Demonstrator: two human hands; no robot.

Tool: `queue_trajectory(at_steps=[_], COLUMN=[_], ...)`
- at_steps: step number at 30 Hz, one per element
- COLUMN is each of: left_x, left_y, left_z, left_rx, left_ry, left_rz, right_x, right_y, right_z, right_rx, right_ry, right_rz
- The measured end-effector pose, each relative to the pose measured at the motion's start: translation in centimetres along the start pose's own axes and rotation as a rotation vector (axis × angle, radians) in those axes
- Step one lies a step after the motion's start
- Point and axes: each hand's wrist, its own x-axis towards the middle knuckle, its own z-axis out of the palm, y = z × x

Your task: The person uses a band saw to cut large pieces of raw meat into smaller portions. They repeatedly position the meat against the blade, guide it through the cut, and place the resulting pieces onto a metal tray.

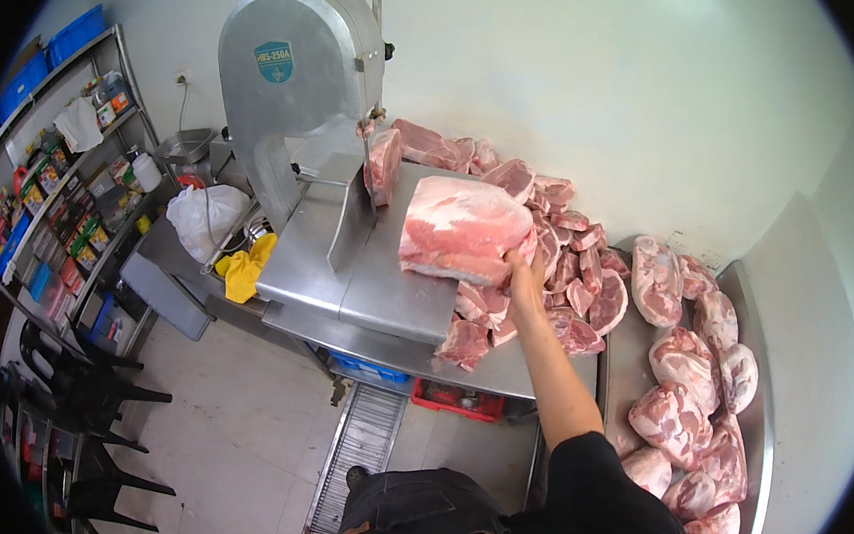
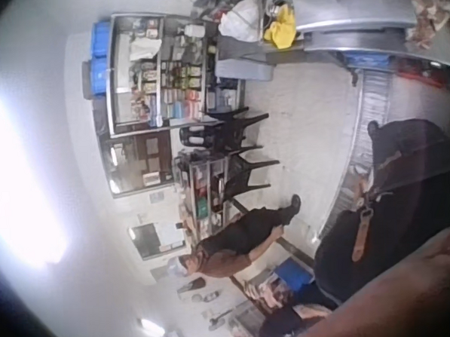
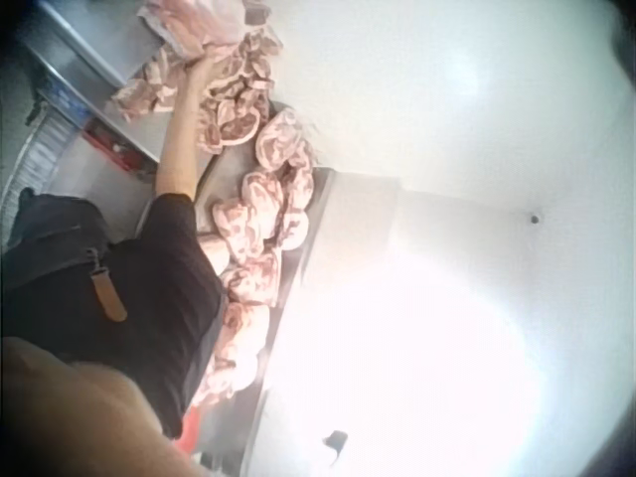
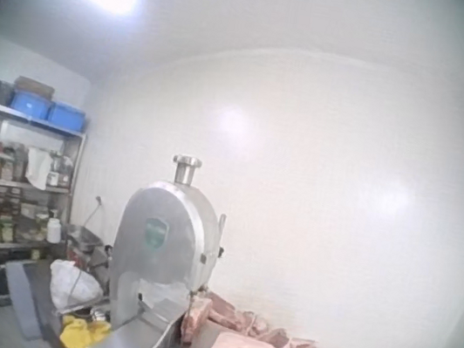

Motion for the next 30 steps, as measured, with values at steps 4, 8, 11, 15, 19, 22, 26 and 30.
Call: queue_trajectory(at_steps=[4,8,11,15,19,22,26,30], left_x=[2.9,-1.1,-2.0,-0.4,0.2,1.0,1.4,2.1], left_y=[16.3,43.4,54.8,59.2,59.5,59.9,59.9,59.8], left_z=[-2.3,-5.3,-5.0,-4.3,-4.3,-4.4,-4.6,-4.6], left_rx=[0.008,0.031,0.109,0.176,0.144,0.112,0.126,0.078], left_ry=[-0.030,0.007,0.231,0.450,0.491,0.481,0.451,0.466], left_rz=[0.443,1.235,1.597,1.632,1.651,1.660,1.637,1.630], right_x=[-7.9,-13.7,-15.5,-16.5,-15.6,-14.6,-14.5,-14.5], right_y=[-0.6,-2.4,-1.5,-1.1,-1.1,-0.5,-0.7,-0.7], right_z=[1.7,5.8,7.9,10.0,10.0,9.5,10.1,10.9], right_rx=[0.007,0.026,0.061,0.037,0.000,-0.047,-0.114,-0.128], right_ry=[0.023,0.018,0.069,0.073,0.065,0.029,-0.021,-0.028], right_rz=[0.014,0.075,0.015,-0.031,-0.058,-0.082,-0.133,-0.114])
